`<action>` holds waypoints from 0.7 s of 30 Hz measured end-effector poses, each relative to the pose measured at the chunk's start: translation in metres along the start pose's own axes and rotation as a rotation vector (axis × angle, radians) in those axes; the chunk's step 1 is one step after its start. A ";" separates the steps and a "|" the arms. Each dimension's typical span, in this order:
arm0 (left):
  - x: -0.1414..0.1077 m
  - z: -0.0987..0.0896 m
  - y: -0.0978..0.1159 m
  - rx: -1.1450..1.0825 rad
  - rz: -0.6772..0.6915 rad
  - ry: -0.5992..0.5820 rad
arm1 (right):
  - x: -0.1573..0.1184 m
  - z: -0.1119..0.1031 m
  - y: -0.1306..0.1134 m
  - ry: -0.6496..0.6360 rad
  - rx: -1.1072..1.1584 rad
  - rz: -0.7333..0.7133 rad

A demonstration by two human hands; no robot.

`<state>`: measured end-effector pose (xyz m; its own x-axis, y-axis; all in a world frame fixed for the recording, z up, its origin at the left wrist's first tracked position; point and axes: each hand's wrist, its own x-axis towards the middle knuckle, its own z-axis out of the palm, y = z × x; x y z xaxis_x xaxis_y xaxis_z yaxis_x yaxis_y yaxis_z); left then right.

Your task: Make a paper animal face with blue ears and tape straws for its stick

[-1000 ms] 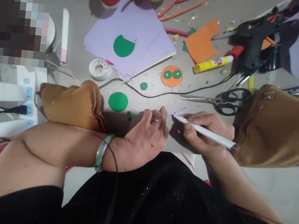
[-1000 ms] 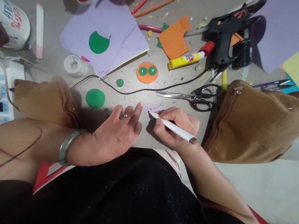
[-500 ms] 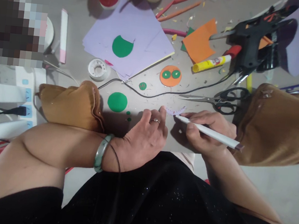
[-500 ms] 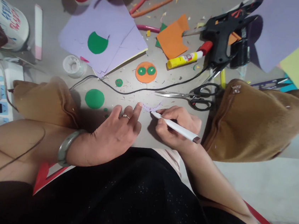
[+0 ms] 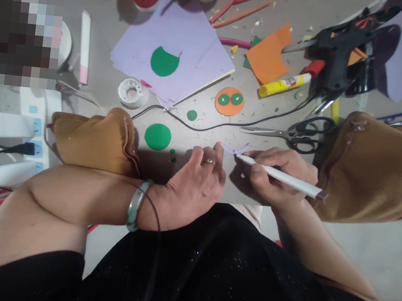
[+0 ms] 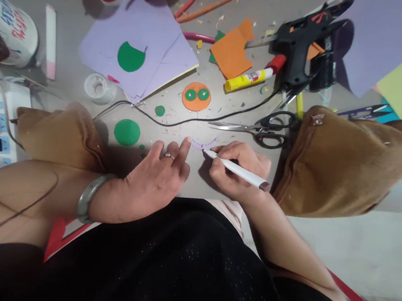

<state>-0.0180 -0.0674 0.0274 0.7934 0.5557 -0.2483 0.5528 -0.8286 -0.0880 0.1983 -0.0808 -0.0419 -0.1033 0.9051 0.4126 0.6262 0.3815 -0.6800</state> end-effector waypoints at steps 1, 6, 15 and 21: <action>0.000 0.000 0.000 0.005 0.001 0.003 | -0.001 0.000 0.000 0.000 0.001 0.006; 0.001 0.001 0.001 0.002 0.002 -0.007 | -0.001 -0.001 0.002 0.027 0.032 0.025; 0.000 0.003 0.000 -0.016 -0.002 0.008 | 0.001 0.002 0.004 0.080 0.085 0.054; 0.000 0.003 0.000 -0.011 0.000 0.015 | 0.004 0.004 0.006 0.151 0.046 -0.033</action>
<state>-0.0188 -0.0673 0.0243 0.7972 0.5566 -0.2339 0.5553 -0.8280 -0.0775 0.1989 -0.0740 -0.0469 -0.0039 0.8547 0.5191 0.5876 0.4220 -0.6904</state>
